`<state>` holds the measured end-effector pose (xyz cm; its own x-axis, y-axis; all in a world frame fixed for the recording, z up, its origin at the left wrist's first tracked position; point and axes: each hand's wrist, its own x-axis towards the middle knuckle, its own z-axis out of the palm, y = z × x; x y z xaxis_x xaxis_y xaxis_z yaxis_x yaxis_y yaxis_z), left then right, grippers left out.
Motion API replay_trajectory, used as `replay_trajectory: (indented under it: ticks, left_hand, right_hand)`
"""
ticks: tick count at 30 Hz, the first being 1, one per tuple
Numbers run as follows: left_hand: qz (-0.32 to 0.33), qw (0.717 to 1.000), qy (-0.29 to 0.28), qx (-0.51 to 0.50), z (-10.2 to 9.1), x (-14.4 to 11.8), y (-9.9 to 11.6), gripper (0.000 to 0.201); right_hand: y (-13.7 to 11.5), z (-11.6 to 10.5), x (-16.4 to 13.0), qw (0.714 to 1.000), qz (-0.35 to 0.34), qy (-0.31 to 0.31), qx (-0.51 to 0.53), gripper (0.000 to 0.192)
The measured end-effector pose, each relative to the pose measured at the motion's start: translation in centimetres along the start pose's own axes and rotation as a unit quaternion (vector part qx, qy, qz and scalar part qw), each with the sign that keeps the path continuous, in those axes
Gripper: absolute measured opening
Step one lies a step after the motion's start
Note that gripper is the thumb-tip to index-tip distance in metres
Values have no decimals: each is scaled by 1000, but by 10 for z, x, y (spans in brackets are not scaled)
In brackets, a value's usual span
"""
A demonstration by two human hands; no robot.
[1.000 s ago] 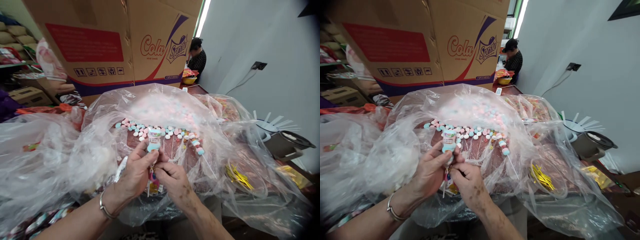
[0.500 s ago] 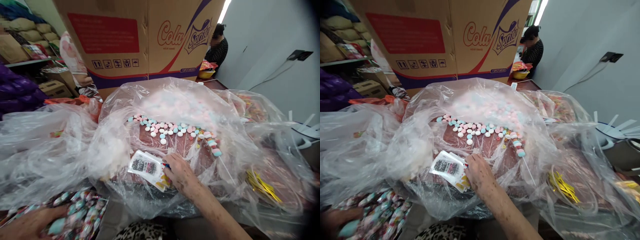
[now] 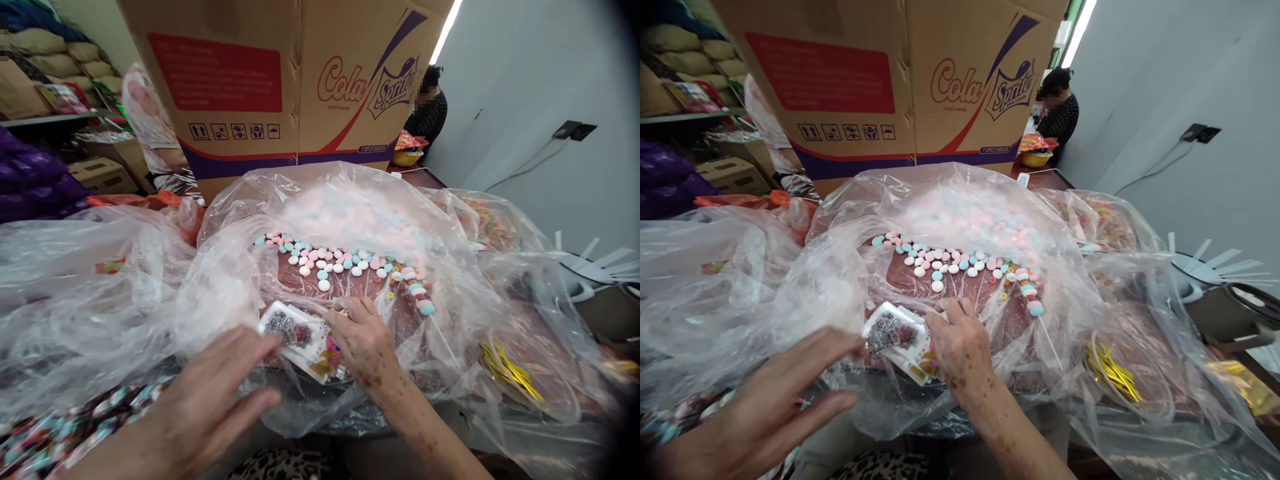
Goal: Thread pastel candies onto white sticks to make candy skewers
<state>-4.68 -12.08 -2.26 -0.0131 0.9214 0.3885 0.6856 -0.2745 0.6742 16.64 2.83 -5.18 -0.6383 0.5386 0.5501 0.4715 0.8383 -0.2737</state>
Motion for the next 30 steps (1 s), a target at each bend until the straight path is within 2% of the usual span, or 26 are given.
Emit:
replay_trajectory:
  ticks: [2, 4, 5, 6, 8, 10, 12, 16, 24, 30]
  left_hand:
    - [70, 994, -17, 76, 20, 38, 9, 51]
    - [68, 991, -67, 98, 38, 65, 10, 29]
    - [49, 990, -103, 86, 46, 74, 9, 16]
    - [18, 988, -139, 61, 51, 81, 7, 14]
    - [-50, 977, -206, -15, 57, 90, 4, 22]
    - [-102, 961, -244, -83, 58, 95, 2, 21]
    - [-125, 952, -253, -119, 58, 97, 2, 19]
    - [-140, 952, -237, -138, 60, 95, 3, 17]
    - [-26, 966, -247, -73, 62, 95, -4, 36]
    - [2, 946, -296, -129, 65, 96, -7, 40]
  right_hand:
    - [-5, -7, 0, 999, -16, 22, 30, 31]
    - [-7, -13, -1, 997, -19, 31, 74, 29]
    - [-7, -15, -3, 994, -7, 29, 101, 25]
    - [-6, -18, -6, 991, 17, 25, 132, 21]
    - [-3, -22, -11, 976, 84, 4, 199, 15]
    - [1, -24, -17, 961, 137, -15, 239, 15]
    - [3, -25, -21, 958, 150, -14, 243, 18]
    - [5, -24, -24, 971, 121, 55, 199, 29]
    - [2, -20, -24, 977, 63, 147, 144, 39]
    - [2, -26, -28, 978, 62, 163, 113, 42]
